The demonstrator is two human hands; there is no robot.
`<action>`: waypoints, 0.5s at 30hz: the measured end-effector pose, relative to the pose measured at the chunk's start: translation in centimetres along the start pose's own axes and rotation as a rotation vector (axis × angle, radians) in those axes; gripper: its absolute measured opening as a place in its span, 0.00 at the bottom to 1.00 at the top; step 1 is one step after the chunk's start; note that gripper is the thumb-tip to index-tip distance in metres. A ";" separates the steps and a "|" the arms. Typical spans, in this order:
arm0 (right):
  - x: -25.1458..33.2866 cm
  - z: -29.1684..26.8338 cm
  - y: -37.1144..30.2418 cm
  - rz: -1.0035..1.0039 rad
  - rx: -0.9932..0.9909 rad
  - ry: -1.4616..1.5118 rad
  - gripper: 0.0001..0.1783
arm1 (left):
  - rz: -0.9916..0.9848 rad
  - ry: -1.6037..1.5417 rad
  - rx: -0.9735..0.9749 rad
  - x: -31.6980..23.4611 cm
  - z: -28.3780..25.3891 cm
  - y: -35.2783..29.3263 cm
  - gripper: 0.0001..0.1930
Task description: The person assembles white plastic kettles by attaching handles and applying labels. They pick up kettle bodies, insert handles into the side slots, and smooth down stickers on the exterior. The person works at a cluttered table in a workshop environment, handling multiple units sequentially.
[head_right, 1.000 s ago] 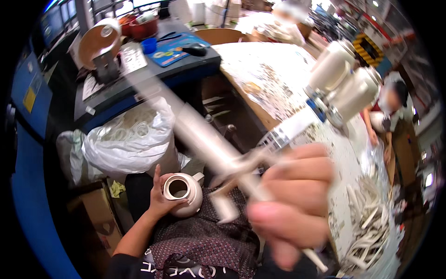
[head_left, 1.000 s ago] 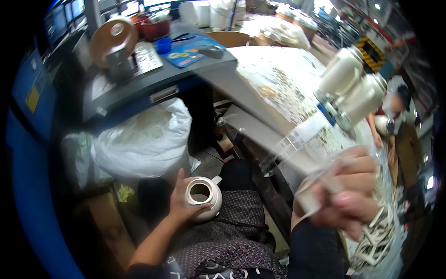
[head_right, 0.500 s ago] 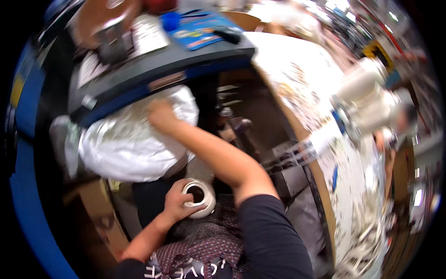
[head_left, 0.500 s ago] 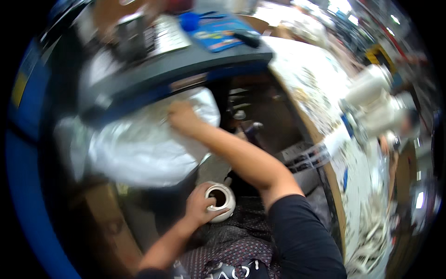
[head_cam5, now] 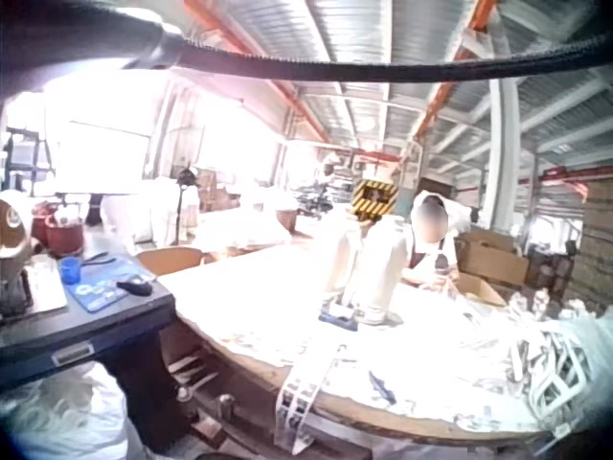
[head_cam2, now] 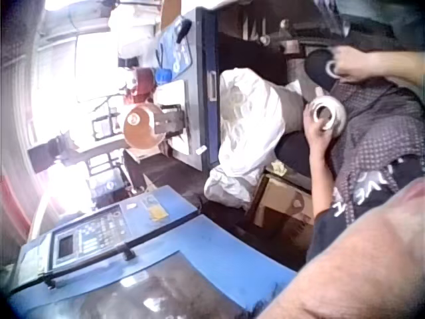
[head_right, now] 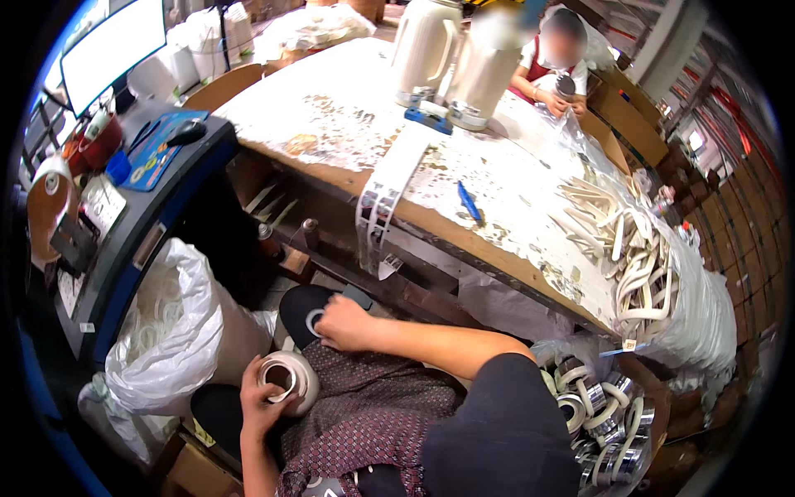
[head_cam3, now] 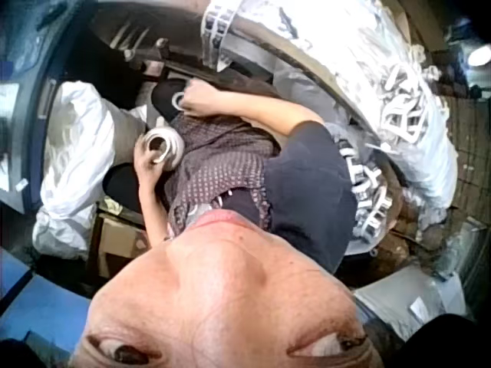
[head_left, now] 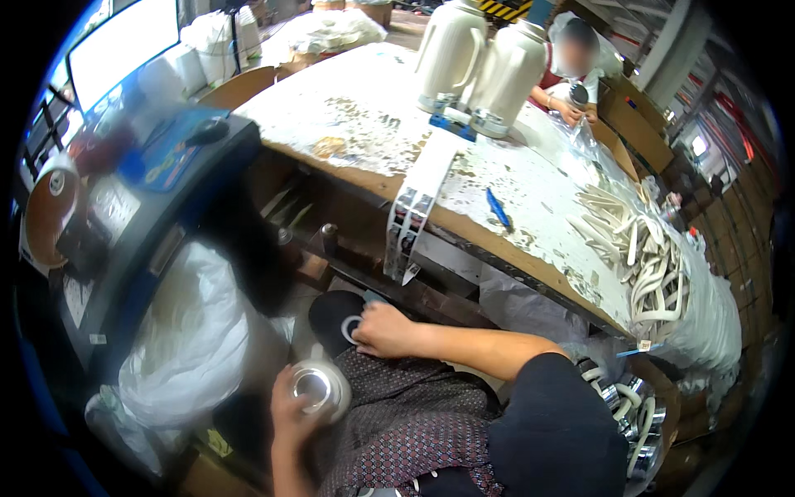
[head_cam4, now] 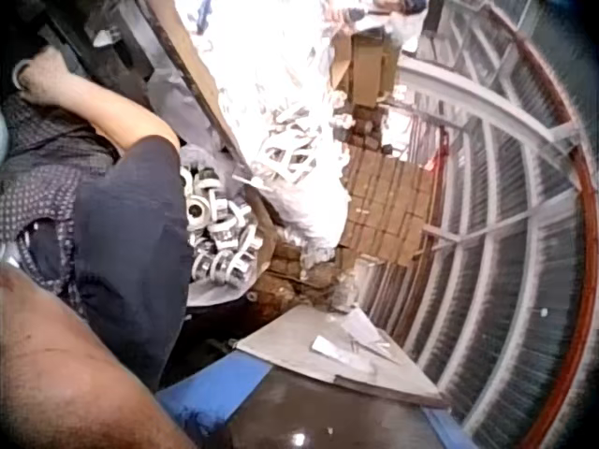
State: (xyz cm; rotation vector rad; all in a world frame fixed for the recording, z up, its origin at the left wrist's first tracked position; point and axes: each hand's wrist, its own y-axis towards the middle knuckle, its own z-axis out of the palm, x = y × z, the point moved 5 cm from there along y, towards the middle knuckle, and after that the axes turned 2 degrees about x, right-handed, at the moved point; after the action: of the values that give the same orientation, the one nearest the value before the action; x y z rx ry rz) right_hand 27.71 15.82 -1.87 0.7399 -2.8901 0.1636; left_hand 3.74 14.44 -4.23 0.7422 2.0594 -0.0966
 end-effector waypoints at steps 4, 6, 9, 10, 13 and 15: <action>-1.0 1.2 -5.1 0.077 -0.219 0.287 0.15 | 0.228 -0.098 -0.138 -6.6 -2.8 2.0 0.32; -1.8 1.0 -5.4 0.133 -0.246 0.324 0.15 | 0.306 -0.070 -0.187 -8.7 -4.1 2.9 0.54; -3.4 -1.3 -4.9 0.159 -0.251 0.515 0.17 | 0.283 -0.159 -0.282 -13.6 -5.1 4.5 0.68; -3.4 -3.8 -4.6 0.159 -0.279 0.525 0.18 | 0.237 -0.166 -0.260 -14.6 -5.3 4.7 0.70; 1.2 -14.8 -5.0 -0.089 -0.488 0.862 0.20 | 0.194 -0.134 -0.270 -16.7 -4.8 4.3 0.72; 5.0 -18.5 -6.6 -0.397 -0.599 1.000 0.20 | 0.169 -0.081 -0.274 -17.5 -4.1 3.9 0.73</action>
State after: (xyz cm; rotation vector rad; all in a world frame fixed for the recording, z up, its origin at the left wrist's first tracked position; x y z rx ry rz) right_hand 28.82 10.33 17.59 0.7764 -1.6745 -0.2902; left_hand 9.79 10.86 12.79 0.7241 1.8762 0.2425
